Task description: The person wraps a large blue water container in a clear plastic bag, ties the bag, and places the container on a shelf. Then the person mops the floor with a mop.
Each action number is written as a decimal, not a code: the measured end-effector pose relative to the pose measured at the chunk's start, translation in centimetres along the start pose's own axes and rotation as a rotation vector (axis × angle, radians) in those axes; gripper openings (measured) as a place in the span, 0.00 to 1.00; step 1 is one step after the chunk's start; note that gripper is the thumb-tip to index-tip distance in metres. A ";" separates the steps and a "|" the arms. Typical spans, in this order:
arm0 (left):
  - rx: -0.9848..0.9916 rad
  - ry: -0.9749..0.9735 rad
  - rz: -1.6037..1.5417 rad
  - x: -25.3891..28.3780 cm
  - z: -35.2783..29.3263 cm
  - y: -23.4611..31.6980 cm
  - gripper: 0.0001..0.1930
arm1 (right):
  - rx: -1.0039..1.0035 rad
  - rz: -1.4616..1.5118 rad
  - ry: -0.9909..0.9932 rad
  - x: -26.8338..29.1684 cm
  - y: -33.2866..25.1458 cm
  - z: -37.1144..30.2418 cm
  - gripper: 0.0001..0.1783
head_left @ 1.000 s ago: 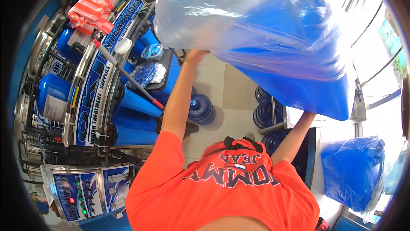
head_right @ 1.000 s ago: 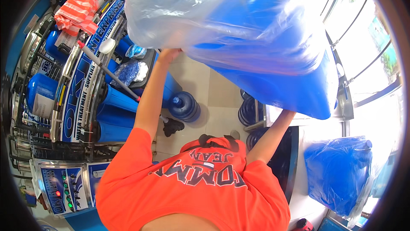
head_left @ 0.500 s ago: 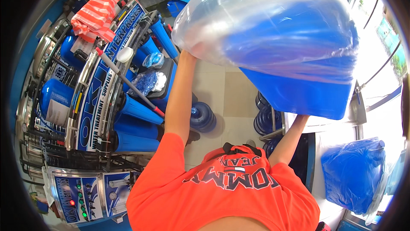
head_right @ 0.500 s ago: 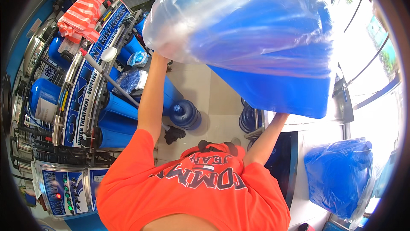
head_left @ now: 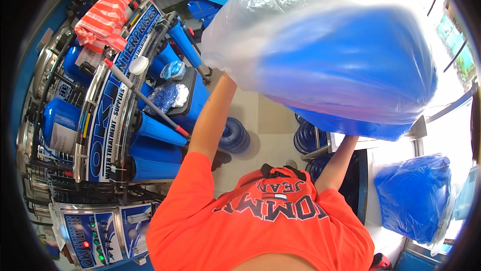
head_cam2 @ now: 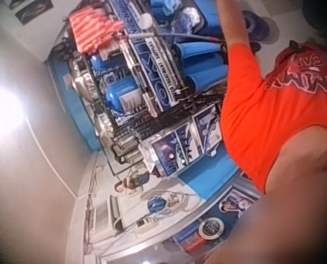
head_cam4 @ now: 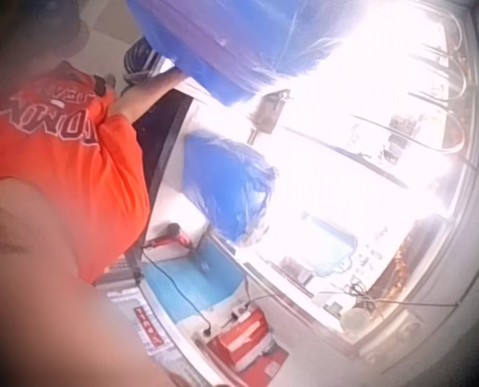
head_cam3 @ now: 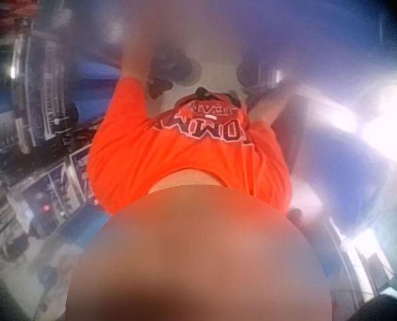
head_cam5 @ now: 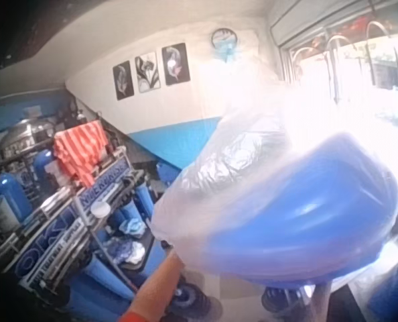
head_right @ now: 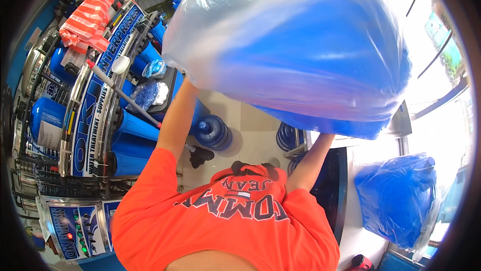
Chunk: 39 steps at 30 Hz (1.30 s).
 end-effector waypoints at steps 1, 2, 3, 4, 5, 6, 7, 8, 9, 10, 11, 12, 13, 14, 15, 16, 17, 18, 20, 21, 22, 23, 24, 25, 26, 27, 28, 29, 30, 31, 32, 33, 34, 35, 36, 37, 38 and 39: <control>-0.004 0.020 -0.010 -0.3 -0.9 -1.5 0.20 | -0.003 0.011 0.006 -0.2 0.2 -0.2 0.24; -0.018 0.029 -0.019 -0.8 -1.8 -2.7 0.20 | -0.006 0.017 0.009 -0.3 0.4 -0.3 0.24; -0.021 0.049 -0.034 -0.9 -3.0 -3.9 0.20 | -0.007 0.026 0.010 -0.5 0.5 -0.6 0.24; -0.026 0.067 -0.043 -0.9 -4.1 -5.1 0.20 | -0.012 0.035 0.012 -0.7 0.7 -0.8 0.24; -0.029 0.080 -0.051 -0.8 -4.9 -5.9 0.20 | -0.014 0.035 0.016 -0.9 0.8 -1.1 0.24; -0.029 0.090 -0.049 -0.7 -5.3 -6.6 0.20 | -0.018 0.037 0.020 -1.1 1.0 -1.4 0.24; -0.028 0.095 -0.039 -0.5 -5.3 -7.0 0.20 | -0.024 0.038 0.027 -1.3 1.2 -1.7 0.24; -0.018 0.097 -0.033 0.0 -5.2 -7.4 0.20 | -0.026 0.040 0.027 -1.5 1.4 -2.0 0.24; -0.001 0.095 -0.015 0.6 -5.0 -7.6 0.20 | -0.028 0.044 0.026 -1.7 1.7 -2.4 0.24; 0.021 0.087 0.009 1.4 -4.9 -7.4 0.20 | -0.032 0.043 0.025 -1.8 2.0 -2.6 0.24; 0.054 0.075 0.039 2.3 -4.9 -6.9 0.21 | -0.030 0.042 0.024 -1.8 2.3 -2.8 0.24; 0.106 0.061 0.089 3.2 -5.3 -6.2 0.21 | -0.032 0.043 0.026 -1.6 2.5 -2.8 0.24; 0.184 0.047 0.172 4.3 -6.3 -5.1 0.21 | -0.030 0.035 0.025 -1.3 2.6 -2.7 0.24; 0.265 0.037 0.265 5.3 -7.7 -3.5 0.21 | -0.022 0.017 0.021 -0.8 2.6 -2.4 0.24; 0.348 0.042 0.407 6.4 -9.6 -1.1 0.21 | -0.019 0.006 0.016 -0.2 2.7 -2.0 0.24; 0.409 0.082 0.580 7.4 -11.5 1.9 0.21 | 0.019 -0.114 0.000 0.5 2.3 -1.4 0.24; 0.406 0.231 0.807 8.4 -13.4 6.1 0.21 | 0.081 -0.284 -0.024 1.2 1.6 -0.7 0.24; 0.145 0.279 1.125 6.9 -14.2 11.3 0.20 | 0.142 -0.446 -0.032 1.7 0.9 -0.2 0.24; -0.501 0.662 1.513 1.1 -17.0 19.8 0.19 | 0.282 -0.742 -0.038 2.3 -0.7 0.9 0.24; -1.057 0.502 1.305 -4.5 -17.7 21.0 0.17 | 0.262 -0.806 0.016 2.9 -1.3 1.5 0.24; -1.209 0.240 1.070 -9.0 -17.2 20.6 0.16 | 0.244 -0.541 -0.004 2.9 -1.7 1.8 0.25; -1.249 0.062 1.095 -13.5 -16.4 19.6 0.14 | 0.171 -0.255 0.045 3.3 -2.0 2.1 0.25; -1.314 -0.231 1.038 -18.1 -15.3 18.4 0.14 | 0.112 0.035 0.021 3.0 -2.2 2.4 0.26; -1.320 -0.392 1.232 -21.9 -14.0 15.9 0.15 | 0.136 -0.131 0.075 2.9 -3.0 2.4 0.26; -1.425 -0.580 1.298 -25.4 -12.5 13.9 0.19 | 0.180 -0.288 0.070 2.4 -4.0 2.5 0.26; -1.392 -0.599 1.443 -27.2 -10.6 11.9 0.22 | 0.243 -0.440 0.077 2.0 -5.1 2.4 0.26; -1.445 -0.643 1.577 -28.6 -9.4 10.2 0.25 | 0.252 -0.502 0.081 1.9 -5.8 2.5 0.25; -1.131 -0.622 1.752 -29.0 -6.7 8.5 0.27 | 0.256 -0.517 0.084 1.8 -6.5 2.6 0.25; -0.819 -0.668 1.923 -28.5 -4.9 6.7 0.28 | 0.249 -0.483 0.089 2.0 -7.0 2.7 0.24; -0.758 -0.642 1.855 -28.6 -4.5 6.5 0.28 | 0.227 -0.406 0.099 2.3 -7.4 2.7 0.23; -0.607 -0.666 1.809 -28.4 -4.4 5.5 0.29 | 0.200 -0.325 0.108 2.6 -7.7 2.6 0.22; -0.449 -0.606 1.757 -28.0 -4.2 4.8 0.29 | 0.177 -0.253 0.125 2.8 -8.1 2.5 0.21; -0.565 -0.749 1.723 -29.2 -5.7 3.1 0.30 | 0.146 -0.165 0.147 2.9 -8.4 2.1 0.20; -0.648 -0.800 1.694 -29.8 -7.1 1.4 0.30 | 0.110 -0.070 0.171 3.0 -8.6 1.7 0.19; -0.659 -0.845 1.707 -30.0 -7.9 0.2 0.31 | 0.045 0.101 0.154 2.7 -8.7 1.2 0.18; -0.690 -0.911 1.746 -30.3 -8.4 -0.4 0.31 | 0.018 0.117 0.231 2.8 -9.2 0.5 0.17; -0.629 -0.899 1.569 -30.3 -8.2 0.0 0.30 | 0.083 0.025 0.217 2.3 -10.5 -0.1 0.16; -0.531 -0.903 1.423 -29.9 -7.9 0.1 0.30 | 0.248 -0.240 0.204 1.6 -12.7 -0.7 0.14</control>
Point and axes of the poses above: each hand's wrist, its own z-axis towards the middle knuckle, its own x-axis out of the back of the hand, y = z × x, the point moved 7 cm from there along z, towards the middle knuckle, and after that the axes turned 15 degrees about -z, right-handed, at the moved point
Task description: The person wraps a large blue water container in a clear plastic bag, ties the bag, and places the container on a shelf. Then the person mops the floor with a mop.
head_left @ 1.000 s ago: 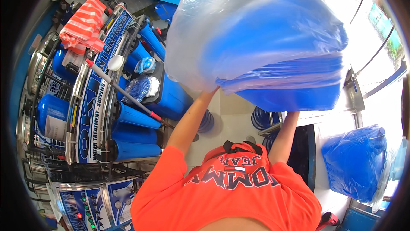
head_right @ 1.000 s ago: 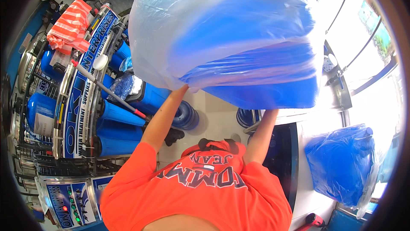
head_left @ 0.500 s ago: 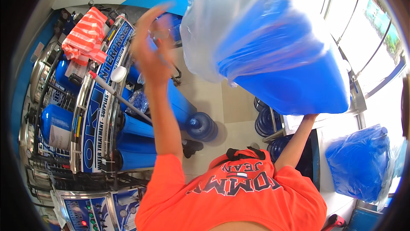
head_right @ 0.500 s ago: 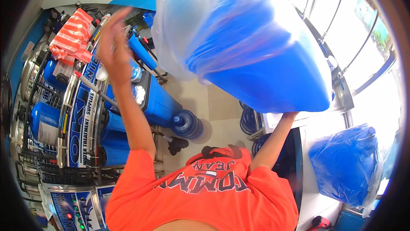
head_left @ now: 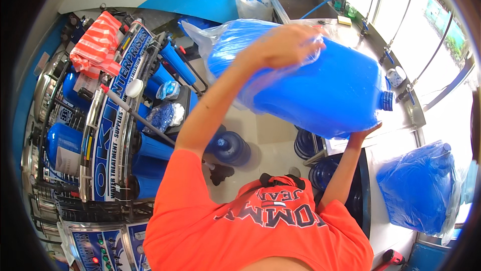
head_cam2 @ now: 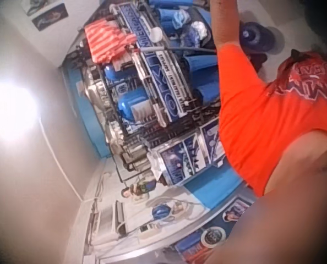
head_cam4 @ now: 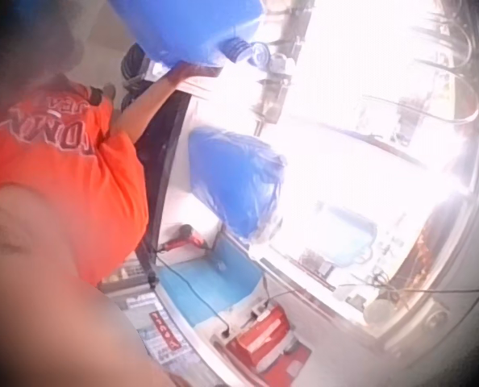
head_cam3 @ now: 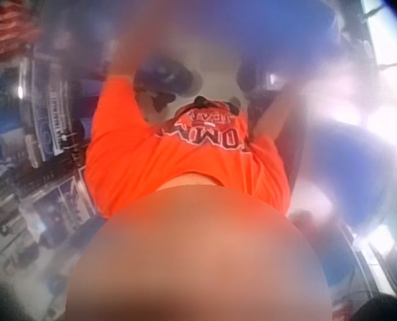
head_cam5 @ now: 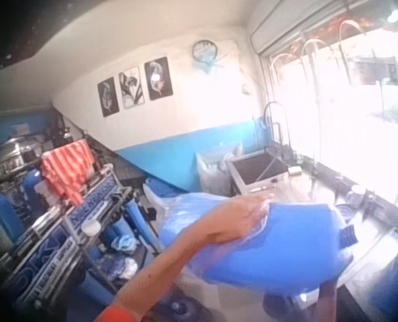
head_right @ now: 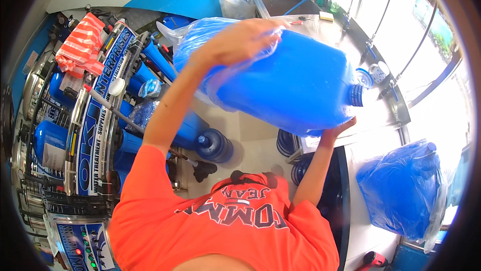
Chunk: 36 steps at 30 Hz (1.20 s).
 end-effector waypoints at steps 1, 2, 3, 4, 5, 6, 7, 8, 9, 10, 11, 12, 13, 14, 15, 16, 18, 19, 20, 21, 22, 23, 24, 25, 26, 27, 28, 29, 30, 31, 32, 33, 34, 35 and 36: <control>0.116 0.020 -0.152 0.9 -0.2 -1.5 0.30 | 0.187 -0.251 -0.012 -0.3 -2.4 -0.4 0.12; 0.274 0.136 0.235 3.6 -0.9 -3.4 0.29 | 0.141 -0.170 0.044 -0.2 -3.1 -0.5 0.12; 0.252 0.049 0.228 4.2 -1.1 -4.3 0.29 | 0.144 -0.139 0.055 -0.1 -4.1 -0.4 0.12; 0.302 -0.003 0.237 4.6 -1.7 -5.6 0.29 | 0.139 -0.140 0.026 -0.4 -5.0 -0.3 0.12; 0.407 -0.007 0.259 4.9 -2.4 -7.0 0.29 | 0.177 -0.132 0.007 -0.7 -6.1 -0.2 0.12; 0.308 0.030 0.259 4.6 -2.7 -6.8 0.28 | 0.092 -0.111 0.008 -0.9 -6.2 -0.2 0.12; 0.237 0.073 0.231 4.1 -2.8 -6.5 0.28 | 0.044 -0.083 0.025 -1.2 -6.5 -0.3 0.12; 0.165 0.117 0.203 3.3 -2.8 -5.9 0.28 | 0.002 -0.056 0.054 -1.5 -6.7 -0.5 0.11; 0.024 0.167 0.162 2.5 -2.7 -4.5 0.28 | 0.035 -0.059 0.039 -2.3 -7.3 -0.9 0.12; 0.030 0.170 0.180 1.6 -2.4 -4.0 0.26 | 0.067 -0.069 0.027 -3.0 -7.9 -1.4 0.12; 0.096 0.166 0.153 1.3 -2.2 -3.9 0.26 | 0.120 -0.071 0.026 -3.8 -8.5 -2.0 0.12; 0.103 0.160 0.123 1.0 -1.9 -3.2 0.25 | 0.114 -0.076 0.035 -4.4 -8.7 -2.3 0.13; 0.064 0.197 0.088 1.3 -2.2 -2.3 0.24 | 0.077 -0.046 0.023 -4.9 -8.5 -2.4 0.13; -0.120 0.284 -0.028 2.1 -3.0 -0.8 0.21 | 0.038 -0.018 0.011 -5.4 -8.2 -2.4 0.14; -0.164 0.466 -0.002 3.6 -4.3 -0.5 0.19 | 0.000 0.012 0.003 -5.8 -7.8 -2.3 0.14; -0.244 0.656 0.073 4.8 -6.7 -0.3 0.16 | -0.062 0.006 -0.021 -6.0 -7.2 -1.9 0.16; -0.411 1.095 0.327 6.3 -16.2 -0.6 0.11 | -0.032 -0.030 -0.017 -6.0 -6.7 -1.0 0.18; -0.426 1.398 0.061 6.8 -21.3 -3.3 0.09 | -0.014 -0.052 -0.016 -5.8 -6.4 -0.4 0.18; -0.200 1.546 -0.183 7.0 -24.3 -8.1 0.12 | 0.095 -0.129 -0.010 -5.8 -6.7 -0.2 0.19; 0.160 1.776 -0.470 5.4 -27.9 -13.6 0.15 | 0.142 -0.227 -0.040 -6.0 -6.7 0.1 0.20; 0.305 1.766 -0.767 3.4 -29.0 -17.9 0.19 | 0.150 -0.253 -0.064 -6.2 -6.4 0.2 0.20; 0.595 1.801 -1.107 0.8 -30.2 -22.0 0.24 | 0.165 -0.273 -0.085 -6.5 -6.2 0.2 0.20; 0.441 1.698 -1.151 0.0 -29.4 -23.4 0.28 | 0.184 -0.290 -0.103 -6.9 -6.1 0.2 0.20; 0.417 1.590 -1.244 -1.6 -27.7 -24.5 0.31 | 0.204 -0.306 -0.117 -7.4 -6.1 0.0 0.20; 0.241 1.532 -1.444 -2.1 -26.5 -24.6 0.33 | 0.225 -0.321 -0.124 -7.9 -6.2 -0.3 0.21; 0.100 1.423 -1.670 -2.9 -24.7 -23.9 0.36 | 0.231 -0.330 -0.131 -8.6 -6.1 -0.5 0.21; 0.051 1.489 -1.620 -3.2 -23.8 -22.9 0.36 | 0.249 -0.306 -0.140 -9.1 -6.1 -1.1 0.22; -0.001 1.549 -1.566 -3.3 -22.5 -21.3 0.36 | 0.251 -0.269 -0.146 -9.7 -6.0 -1.7 0.22; -0.127 1.547 -1.490 -2.6 -21.3 -19.2 0.36 | 0.262 -0.223 -0.121 -10.1 -5.9 -2.6 0.23; 0.005 1.599 -1.443 -2.7 -20.8 -17.8 0.35 | 0.171 -0.126 -0.129 -10.7 -5.0 -3.6 0.22; 0.053 1.592 -1.376 -2.2 -20.0 -16.1 0.35 | 0.095 -0.020 -0.115 -11.3 -4.0 -4.3 0.22; 0.094 1.595 -1.290 -1.9 -19.7 -14.5 0.34 | 0.022 0.089 -0.094 -11.8 -3.0 -5.3 0.21; 0.094 1.561 -1.258 -2.0 -19.3 -12.7 0.33 | -0.046 0.162 -0.098 -12.2 -1.9 -6.0 0.21; 0.087 1.529 -1.203 -1.7 -19.4 -11.3 0.32 | -0.095 0.191 -0.116 -12.7 -0.9 -6.8 0.21; 0.144 1.450 -1.181 -1.3 -19.2 -10.6 0.30 | -0.145 0.198 -0.152 -13.0 -0.1 -7.3 0.21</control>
Point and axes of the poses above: each hand's wrist, its own z-axis towards the middle knuckle, its own x-axis out of the back of the hand, y = z × x, the point moved 7 cm from there along z, towards the middle knuckle, and after that the axes turned 15 degrees about -z, right-handed, at the moved point
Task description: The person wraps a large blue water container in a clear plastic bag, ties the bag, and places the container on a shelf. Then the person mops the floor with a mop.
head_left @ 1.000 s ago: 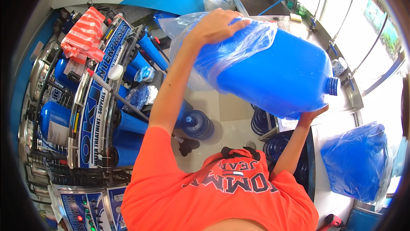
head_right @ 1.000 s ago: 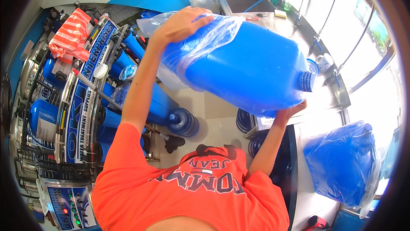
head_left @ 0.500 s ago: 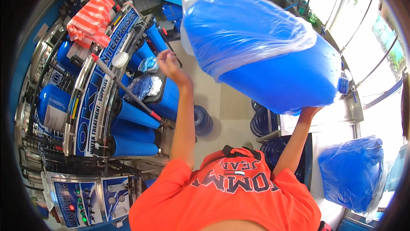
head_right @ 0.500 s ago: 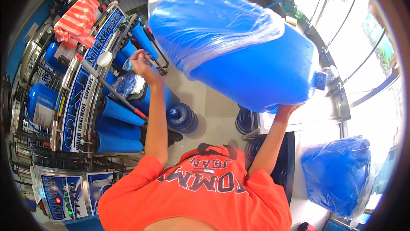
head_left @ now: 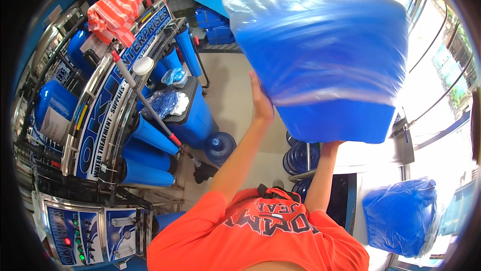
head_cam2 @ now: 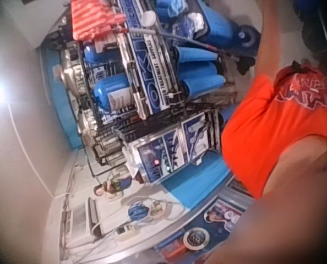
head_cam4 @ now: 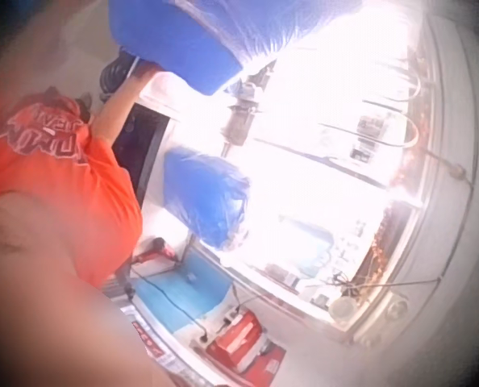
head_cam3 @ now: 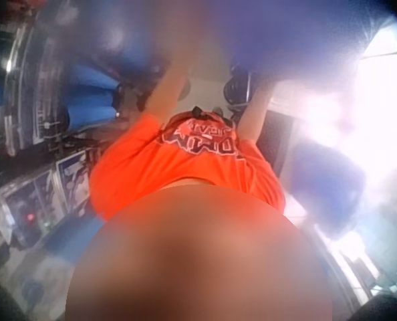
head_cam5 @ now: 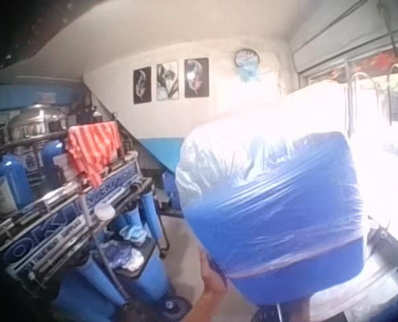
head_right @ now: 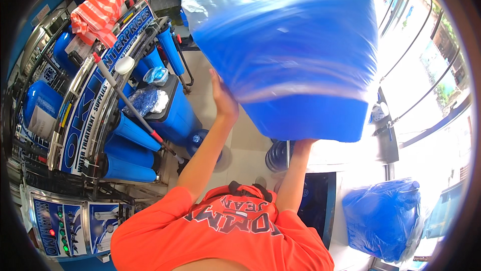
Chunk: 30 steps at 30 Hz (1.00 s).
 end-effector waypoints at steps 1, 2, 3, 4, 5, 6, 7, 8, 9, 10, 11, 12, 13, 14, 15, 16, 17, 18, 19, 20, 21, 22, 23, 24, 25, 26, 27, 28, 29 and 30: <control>-0.069 -0.076 0.102 -0.4 0.3 1.3 0.32 | -0.033 -0.015 -0.036 -0.2 0.8 -0.2 0.21; -0.072 -0.155 0.227 -0.4 1.2 2.4 0.34 | -0.059 -0.033 -0.065 -0.2 1.5 -0.5 0.21; -0.057 -0.153 0.342 0.1 2.1 2.9 0.37 | -0.081 -0.052 -0.088 0.0 1.9 -0.6 0.21; -0.013 -0.226 0.286 -0.4 3.3 2.5 0.37 | -0.100 -0.071 -0.106 0.2 2.3 -0.8 0.21; 0.043 -0.218 0.212 -0.3 4.8 1.8 0.37 | -0.117 -0.091 -0.120 0.5 2.5 -1.0 0.21; 0.091 -0.194 0.135 -0.2 5.9 1.0 0.37 | -0.130 -0.112 -0.133 0.7 2.7 -1.2 0.21; 0.166 -0.283 0.024 -0.9 6.3 -0.4 0.34 | -0.140 -0.128 -0.142 1.1 2.7 -1.6 0.21; 0.231 -0.359 -0.091 -2.0 6.2 -2.1 0.32 | -0.149 -0.143 -0.148 1.4 2.7 -1.9 0.21; 0.110 -0.388 -0.037 -2.2 5.5 -2.4 0.30 | -0.162 -0.159 -0.156 1.7 2.8 -2.6 0.21; -0.015 -0.407 0.019 -2.5 4.4 -2.6 0.29 | -0.177 -0.178 -0.167 2.0 2.8 -3.1 0.20; -0.140 -0.417 0.075 -2.9 2.6 -2.8 0.28 | -0.192 -0.198 -0.172 2.4 2.8 -3.9 0.20; 0.136 -0.471 -0.153 -2.9 1.3 -4.1 0.28 | -0.197 -0.213 -0.173 2.7 2.7 -4.5 0.20; 0.414 -0.513 -0.381 -3.3 -0.8 -5.1 0.27 | -0.207 -0.228 -0.174 3.0 2.7 -5.2 0.20; 0.244 -0.549 -0.089 -3.0 -2.7 -4.3 0.27 | -0.218 -0.248 -0.178 3.2 2.7 -5.8 0.20; 0.066 -0.580 0.202 -3.3 -4.2 -3.2 0.28 | -0.223 -0.256 -0.176 3.4 2.6 -6.2 0.20; -0.014 -0.581 0.383 -3.9 -4.7 -2.7 0.27 | -0.222 -0.261 -0.180 3.3 2.6 -6.5 0.20; -0.002 -0.561 0.414 -4.2 -5.1 -2.2 0.27 | -0.224 -0.263 -0.181 3.2 2.5 -6.6 0.20; 0.119 -0.519 0.335 -4.6 -5.1 -2.3 0.27 | -0.223 -0.266 -0.181 2.9 2.5 -6.4 0.20; 0.265 -0.493 0.272 -5.1 -5.2 -2.5 0.26 | -0.217 -0.267 -0.180 2.5 2.5 -6.2 0.20; 0.067 -0.475 0.324 -5.8 -4.3 -0.6 0.26 | -0.210 -0.267 -0.183 2.1 2.4 -5.8 0.20; -0.112 -0.473 0.393 -6.6 -3.7 1.2 0.26 | -0.200 -0.264 -0.184 1.5 2.4 -5.4 0.20; -0.240 -0.457 0.495 -7.2 -3.2 2.6 0.26 | -0.192 -0.260 -0.187 1.1 2.3 -5.0 0.20; -0.198 -0.505 0.319 -7.8 -2.9 3.1 0.26 | -0.189 -0.258 -0.193 0.6 2.3 -4.7 0.20; -0.098 -0.541 0.180 -8.4 -2.8 3.0 0.26 | -0.187 -0.259 -0.193 0.2 2.3 -4.4 0.20; -0.043 -0.562 -0.015 -8.8 -2.6 3.3 0.27 | -0.184 -0.259 -0.198 -0.2 2.3 -4.2 0.20; -0.018 -0.579 0.069 -9.3 -2.6 2.7 0.29 | -0.181 -0.261 -0.200 -0.4 2.2 -4.1 0.20; 0.024 -0.559 0.125 -9.3 -2.8 2.3 0.30 | -0.185 -0.260 -0.207 -0.6 2.3 -4.1 0.20; 0.014 -0.548 0.126 -9.5 -2.8 2.0 0.31 | -0.189 -0.263 -0.209 -0.7 2.3 -4.2 0.20; 0.007 -0.560 0.148 -9.6 -3.2 1.6 0.32 | -0.192 -0.261 -0.215 -0.9 2.4 -4.3 0.20; -0.023 -0.533 0.130 -9.3 -3.2 1.5 0.33 | -0.196 -0.262 -0.216 -0.9 2.5 -4.4 0.20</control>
Point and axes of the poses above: each hand's wrist, its own z-axis towards the middle knuckle, its own x-axis out of the back of the hand, y = z × x, the point moved 7 cm from there along z, towards the middle knuckle, and after that the axes turned 15 degrees about -z, right-handed, at the moved point
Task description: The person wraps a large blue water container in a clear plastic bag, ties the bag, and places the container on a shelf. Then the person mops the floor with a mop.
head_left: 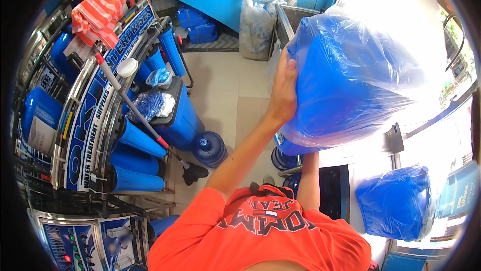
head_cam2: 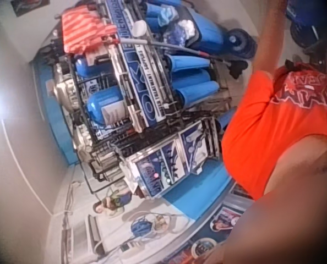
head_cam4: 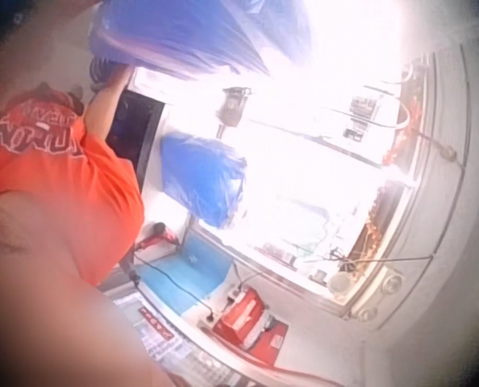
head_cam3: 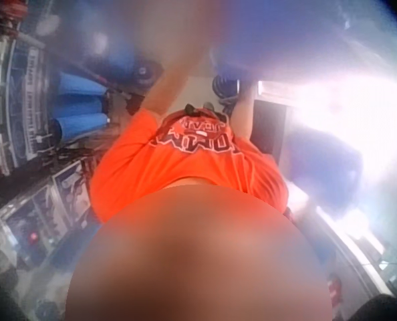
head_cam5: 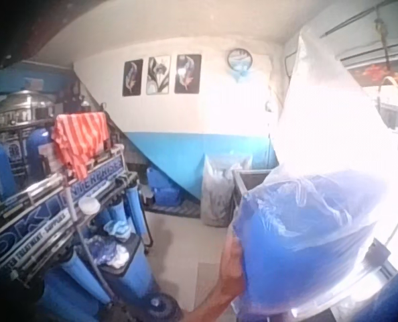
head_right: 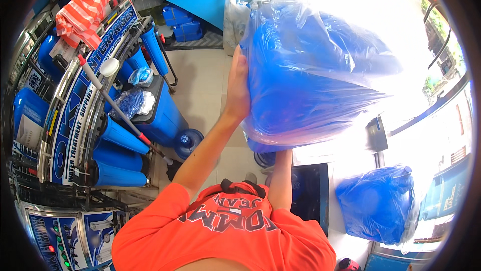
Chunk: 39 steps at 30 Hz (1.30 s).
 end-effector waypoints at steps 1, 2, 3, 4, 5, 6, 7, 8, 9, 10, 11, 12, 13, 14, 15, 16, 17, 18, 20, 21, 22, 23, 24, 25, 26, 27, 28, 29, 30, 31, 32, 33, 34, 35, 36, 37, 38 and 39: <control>-0.026 0.003 0.010 -0.1 -0.3 -0.2 0.34 | -0.003 0.000 -0.003 -0.1 0.1 -0.1 0.20; -0.050 0.008 0.030 -0.1 -0.7 -0.2 0.35 | -0.006 -0.001 -0.005 -0.1 0.2 -0.2 0.20; -0.051 0.013 0.004 0.0 -1.0 -0.3 0.34 | -0.011 0.002 -0.006 -0.1 0.3 -0.3 0.20; -0.051 0.021 -0.011 0.0 -1.5 -0.3 0.33 | -0.018 0.000 -0.011 -0.1 0.5 -0.4 0.20; -0.052 0.040 -0.018 0.2 -1.8 -0.2 0.32 | -0.021 -0.003 -0.017 -0.1 0.6 -0.5 0.20; -0.024 0.092 -0.003 0.3 -2.1 -0.2 0.30 | -0.022 -0.007 -0.021 -0.1 0.7 -0.6 0.20; 0.008 0.149 0.018 0.8 -2.3 0.0 0.28 | -0.024 -0.007 -0.020 0.0 0.8 -0.6 0.20; 0.114 0.250 0.054 1.5 -2.2 -0.4 0.26 | -0.028 -0.012 -0.023 0.1 0.9 -0.7 0.20; -0.028 0.206 0.017 1.1 -1.9 0.9 0.24 | -0.028 -0.017 -0.027 0.2 1.0 -0.7 0.20; -0.093 0.205 -0.003 1.4 -1.2 1.6 0.22 | -0.031 -0.019 -0.030 0.2 1.1 -0.8 0.20; -0.176 0.190 -0.020 1.5 -0.4 2.5 0.21 | -0.032 -0.023 -0.028 0.3 1.1 -0.8 0.20; -0.149 0.152 -0.016 1.7 0.3 2.8 0.20 | -0.032 -0.023 -0.030 0.4 1.2 -0.8 0.20; -0.146 0.099 -0.010 1.7 1.1 3.1 0.19 | -0.036 -0.025 -0.032 0.5 1.3 -0.9 0.20; -0.143 0.049 -0.002 1.8 1.6 3.4 0.18 | -0.039 -0.026 -0.032 0.6 1.3 -0.9 0.20; -0.134 0.038 0.028 2.0 2.0 3.6 0.17 | -0.040 -0.026 -0.036 0.6 1.4 -0.9 0.20; -0.125 0.027 0.061 2.0 2.3 3.7 0.15 | -0.041 -0.026 -0.036 0.8 1.5 -0.9 0.20; -0.135 0.034 0.083 2.2 2.4 4.1 0.14 | -0.047 -0.027 -0.040 0.9 1.5 -1.0 0.20; -0.105 0.015 0.078 2.0 2.4 4.0 0.12 | -0.050 -0.028 -0.041 1.0 1.6 -1.0 0.20; -0.090 0.012 0.042 1.8 2.4 4.1 0.09 | -0.053 -0.029 -0.042 1.4 1.8 -1.1 0.20; -0.079 0.009 0.063 1.6 2.4 4.1 0.08 | -0.058 -0.032 -0.041 1.5 1.9 -1.2 0.20; -0.069 0.006 0.085 1.5 2.5 4.2 0.07 | -0.062 -0.033 -0.045 1.6 2.0 -1.3 0.20; -0.039 -0.012 0.098 1.3 2.6 4.0 0.06 | -0.064 -0.035 -0.048 1.8 2.1 -1.4 0.20; -0.033 -0.021 0.115 1.3 2.7 3.9 0.06 | -0.068 -0.033 -0.049 1.9 2.2 -1.5 0.20; -0.008 -0.049 0.123 1.2 2.8 3.6 0.05 | -0.072 -0.032 -0.049 2.0 2.2 -1.5 0.20; -0.007 -0.068 0.110 1.2 2.8 3.3 0.04 | -0.072 -0.033 -0.050 2.1 2.3 -1.6 0.19; -0.007 -0.079 0.137 1.3 2.7 3.0 0.04 | -0.076 -0.032 -0.049 2.2 2.3 -1.5 0.19; -0.033 -0.083 0.141 1.4 2.6 2.7 0.04 | -0.078 -0.032 -0.051 2.2 2.4 -1.5 0.19; -0.095 -0.060 0.122 1.8 2.4 2.7 0.04 | -0.077 -0.034 -0.049 2.3 2.4 -1.5 0.19; -0.098 -0.033 0.083 2.1 2.1 2.3 0.05 | -0.077 -0.031 -0.049 2.4 2.5 -1.4 0.19; -0.140 0.018 0.023 2.7 1.8 2.4 0.05 | -0.076 -0.033 -0.053 2.4 2.5 -1.3 0.19; -0.150 0.006 -0.030 2.8 1.6 2.3 0.06 | -0.072 -0.030 -0.050 2.5 2.5 -1.3 0.19; -0.077 0.025 -0.108 3.2 1.7 2.0 0.07 | -0.076 -0.028 -0.053 2.6 2.5 -1.2 0.19; 0.047 0.002 -0.168 3.2 1.8 1.4 0.09 | -0.076 -0.029 -0.053 2.7 2.5 -1.1 0.19; 0.204 0.025 -0.203 3.4 1.9 0.8 0.11 | -0.080 -0.027 -0.051 2.8 2.5 -1.1 0.19; 0.140 0.002 -0.139 3.4 2.3 1.8 0.17 | -0.081 -0.029 -0.049 3.0 2.5 -1.0 0.19; 0.108 -0.095 -0.116 2.8 2.8 2.5 0.19 | -0.081 -0.027 -0.048 3.1 2.5 -1.0 0.19; 0.114 -0.142 -0.083 2.3 3.2 2.8 0.21 | -0.085 -0.027 -0.048 3.2 2.6 -1.0 0.19; 0.092 -0.140 -0.094 2.0 3.6 3.1 0.23 | -0.088 -0.027 -0.044 3.3 2.6 -1.0 0.19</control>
Point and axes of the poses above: each hand's wrist, its own z-axis towards the middle knuckle, its own x-axis out of the back of the hand, y = z × x, the point moved 7 cm from there along z, towards the middle knuckle, and after that the axes turned 15 degrees about -z, right-handed, at the moved point
